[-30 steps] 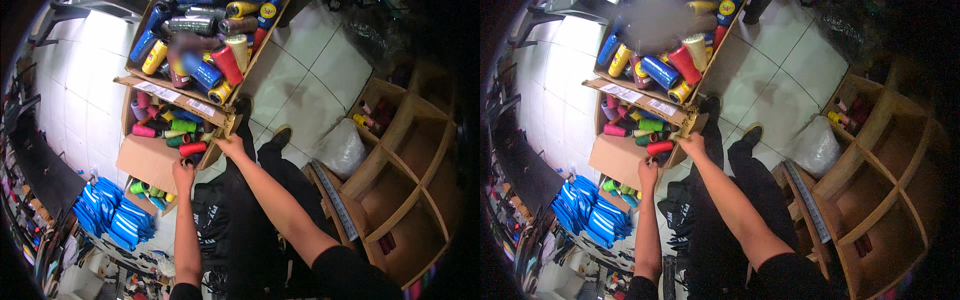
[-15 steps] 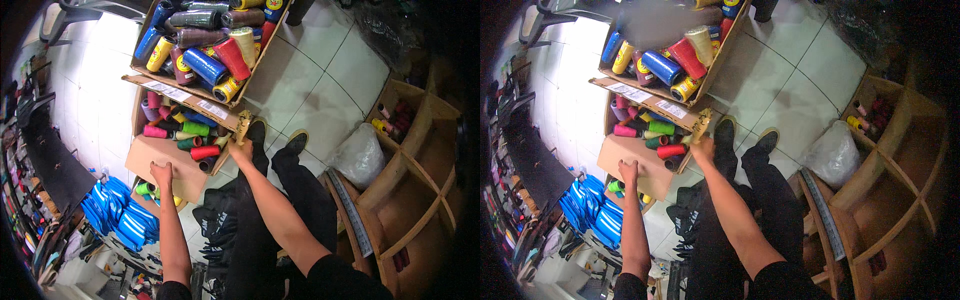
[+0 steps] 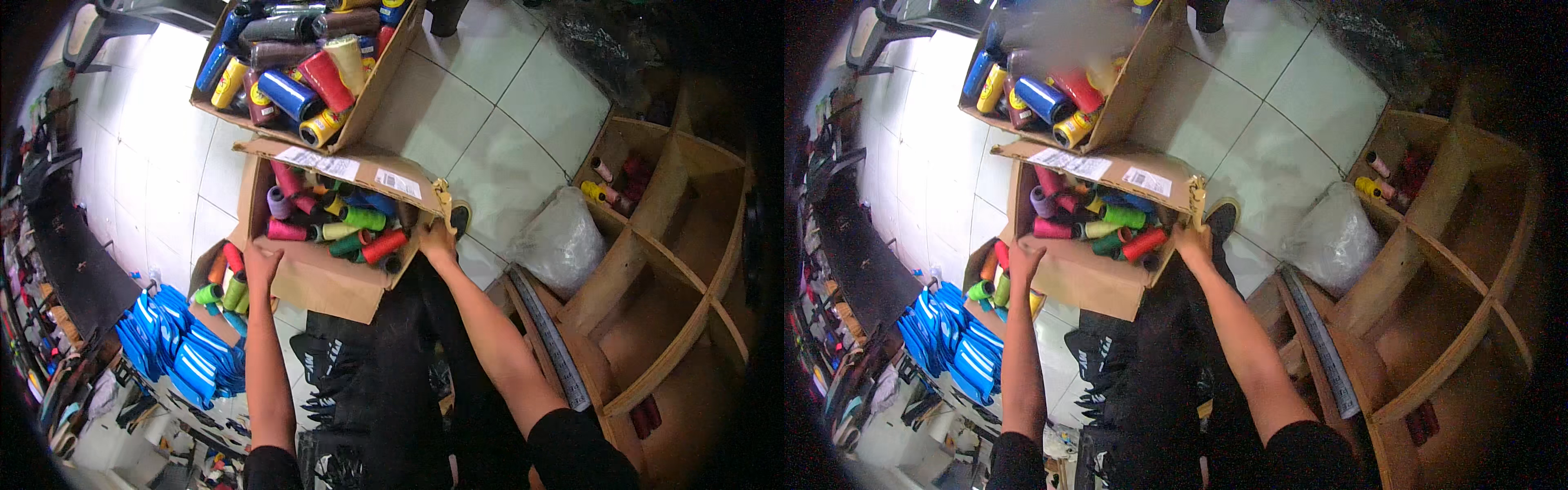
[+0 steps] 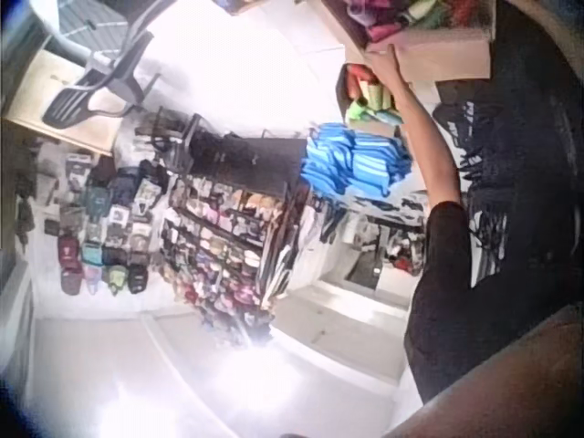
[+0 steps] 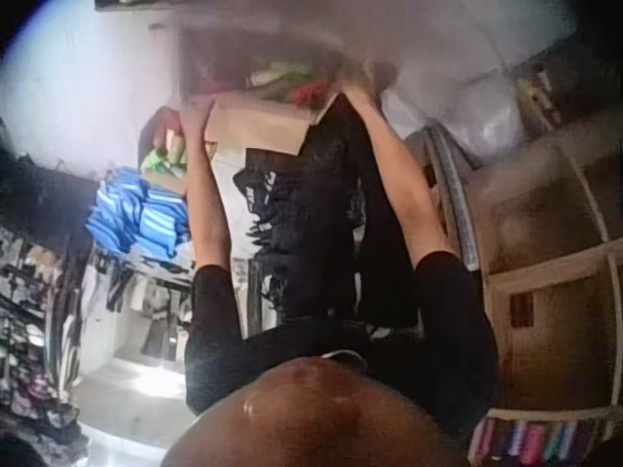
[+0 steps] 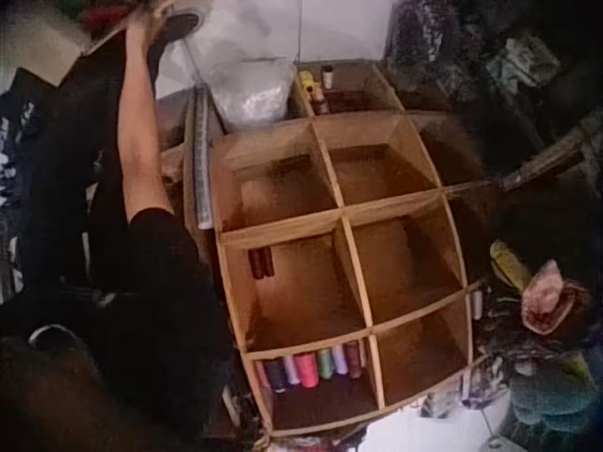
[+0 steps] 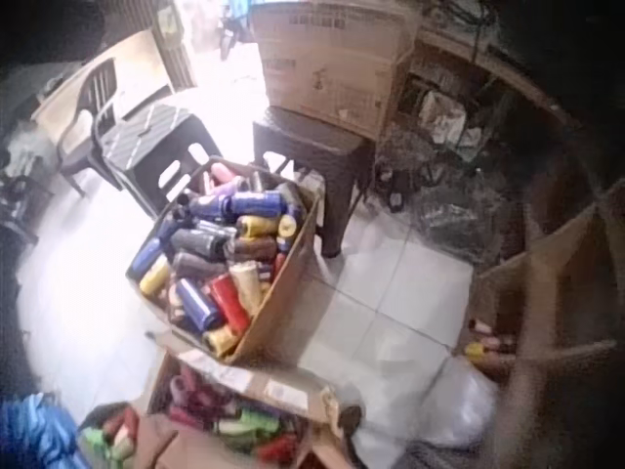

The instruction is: The person picks up thread spools from cardboard boxes on the floor and places them onto shelves of a wooden cabinet.

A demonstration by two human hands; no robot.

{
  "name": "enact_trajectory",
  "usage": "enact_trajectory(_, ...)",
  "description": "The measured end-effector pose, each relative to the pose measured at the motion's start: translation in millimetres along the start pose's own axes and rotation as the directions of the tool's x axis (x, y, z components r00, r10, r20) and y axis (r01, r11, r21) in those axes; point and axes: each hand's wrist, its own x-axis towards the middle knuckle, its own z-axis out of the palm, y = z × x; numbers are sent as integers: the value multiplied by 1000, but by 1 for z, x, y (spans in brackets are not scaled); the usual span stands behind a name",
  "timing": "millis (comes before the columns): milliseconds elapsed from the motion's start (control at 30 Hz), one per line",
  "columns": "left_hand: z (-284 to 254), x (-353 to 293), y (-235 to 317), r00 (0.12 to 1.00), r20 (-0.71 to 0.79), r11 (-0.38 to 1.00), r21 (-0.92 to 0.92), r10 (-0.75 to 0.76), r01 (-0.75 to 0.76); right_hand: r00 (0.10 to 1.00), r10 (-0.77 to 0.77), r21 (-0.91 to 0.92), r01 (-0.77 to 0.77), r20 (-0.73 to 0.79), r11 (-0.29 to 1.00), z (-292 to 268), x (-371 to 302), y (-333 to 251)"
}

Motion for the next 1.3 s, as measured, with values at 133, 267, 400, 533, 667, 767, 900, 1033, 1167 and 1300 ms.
enact_trajectory(133,19,25,-6,997,-24,997,26,-74,75,999,35,59,-33,-37,998,10,4,-13)
enact_trajectory(267,12,57,-32,984,-25,985,5,-174,174,996,-25,24,27,-87,999,13,0,-25)
enact_trajectory(400,25,61,3,986,-36,977,137,-161,164,992,-67,0,67,-111,998,-3,5,-10)
enact_trajectory(533,6,68,-29,964,8,963,55,-266,265,998,-48,80,50,-30,996,9,-3,-21)
enact_trajectory(667,9,73,-54,995,-26,959,263,-99,102,987,-151,84,146,60,986,31,12,-11)
enact_trajectory(767,3,93,-56,985,141,992,-56,-102,111,963,-259,141,268,-74,953,86,41,28)
enact_trajectory(900,36,103,-44,985,168,967,-244,-27,68,959,-267,193,282,-98,940,97,60,52)
enact_trajectory(1033,13,76,-128,993,114,994,-113,10,2,954,-24,500,-136,300,855,52,9,-18)
enact_trajectory(1167,42,56,-92,990,139,993,-117,-16,33,948,-307,200,319,-87,927,-2,37,-3)
enact_trajectory(1300,70,0,-28,945,294,932,-280,-147,232,962,-274,-27,273,-19,962,-57,74,11)
